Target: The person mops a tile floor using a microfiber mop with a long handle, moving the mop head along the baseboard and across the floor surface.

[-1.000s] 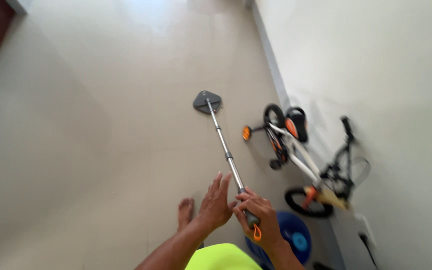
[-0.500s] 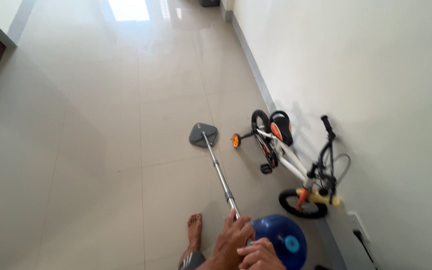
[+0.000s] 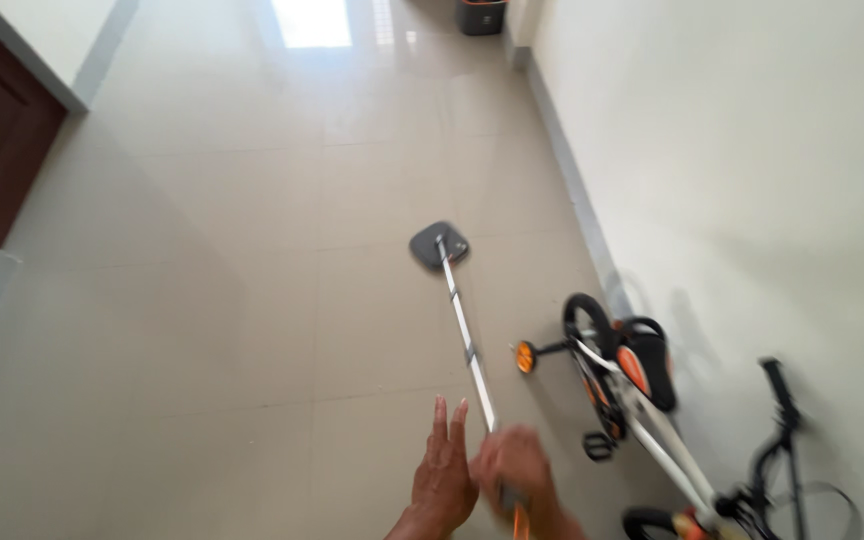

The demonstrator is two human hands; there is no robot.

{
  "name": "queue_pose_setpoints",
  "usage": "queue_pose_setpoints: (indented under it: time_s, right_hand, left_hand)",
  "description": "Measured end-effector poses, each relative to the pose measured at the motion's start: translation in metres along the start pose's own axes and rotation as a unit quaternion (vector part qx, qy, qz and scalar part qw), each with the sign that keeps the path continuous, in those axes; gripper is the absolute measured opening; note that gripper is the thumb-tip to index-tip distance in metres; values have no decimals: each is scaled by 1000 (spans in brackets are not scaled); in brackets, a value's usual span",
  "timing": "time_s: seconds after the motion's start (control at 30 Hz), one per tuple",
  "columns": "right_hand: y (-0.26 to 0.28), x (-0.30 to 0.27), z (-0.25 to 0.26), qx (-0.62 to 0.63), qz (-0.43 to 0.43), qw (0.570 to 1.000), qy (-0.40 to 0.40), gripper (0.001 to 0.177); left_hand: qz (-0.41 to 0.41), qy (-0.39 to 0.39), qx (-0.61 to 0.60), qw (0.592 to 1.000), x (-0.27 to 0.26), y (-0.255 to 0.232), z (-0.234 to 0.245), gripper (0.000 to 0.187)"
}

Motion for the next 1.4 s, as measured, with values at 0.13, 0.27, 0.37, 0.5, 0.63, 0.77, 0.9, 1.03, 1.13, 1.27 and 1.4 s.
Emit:
queue_pose_setpoints:
  time_s: [0.13, 0.27, 0.37, 0.5, 0.63, 0.77, 0.9, 1.03, 1.13, 1.27, 1.4]
  right_hand:
    - [-88, 95, -8, 22, -56, 998, -4, 22]
    - [-147, 144, -33, 13, -124, 988, 96, 26]
    - [-165, 166, -51, 45, -142, 982, 119, 29]
    - [-145, 158, -51, 80, -154, 982, 77, 29]
    - [-90, 130, -31, 58, -172, 981, 71, 26]
    - [-22, 74, 5, 79, -188, 978, 50, 25]
    - [63, 10, 49, 40, -241, 966, 85, 22]
    - [158, -61, 96, 30, -265, 958, 102, 22]
    - [224, -102, 136, 38, -271, 958, 88, 23]
    - [290, -146, 182, 44, -270, 959, 78, 24]
    - [314, -186, 203, 30, -289, 954, 78, 22]
  left_hand:
    - [60, -22, 11, 998, 16, 47, 32, 80]
    - [197, -2, -2, 980, 8, 109, 18, 80]
    - [204, 20, -6, 979, 2, 136, 4, 78]
    - [189, 35, -15, 981, -6, 128, -8, 77]
    - [151, 25, -20, 988, -22, 92, -12, 77]
    - [76, 17, -21, 997, -39, 52, -20, 72]
    - [35, 19, -10, 999, -79, -12, -33, 74]
    - [36, 101, -13, 994, -131, -66, -75, 75]
    - [-98, 57, 18, 993, -164, -98, -112, 79]
    - [-230, 19, 66, 971, -205, -138, -169, 56]
    - [-306, 69, 18, 949, -225, -159, -200, 16]
Point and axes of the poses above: each hand's wrist, its own x-axis towards the middle knuckle, its own z-axis out of the back of the hand, y = z × x, the point moved 4 cm from there along x, towards the middle knuckle, and after that the axes turned 13 degrees about y, right-handed, at the moved point
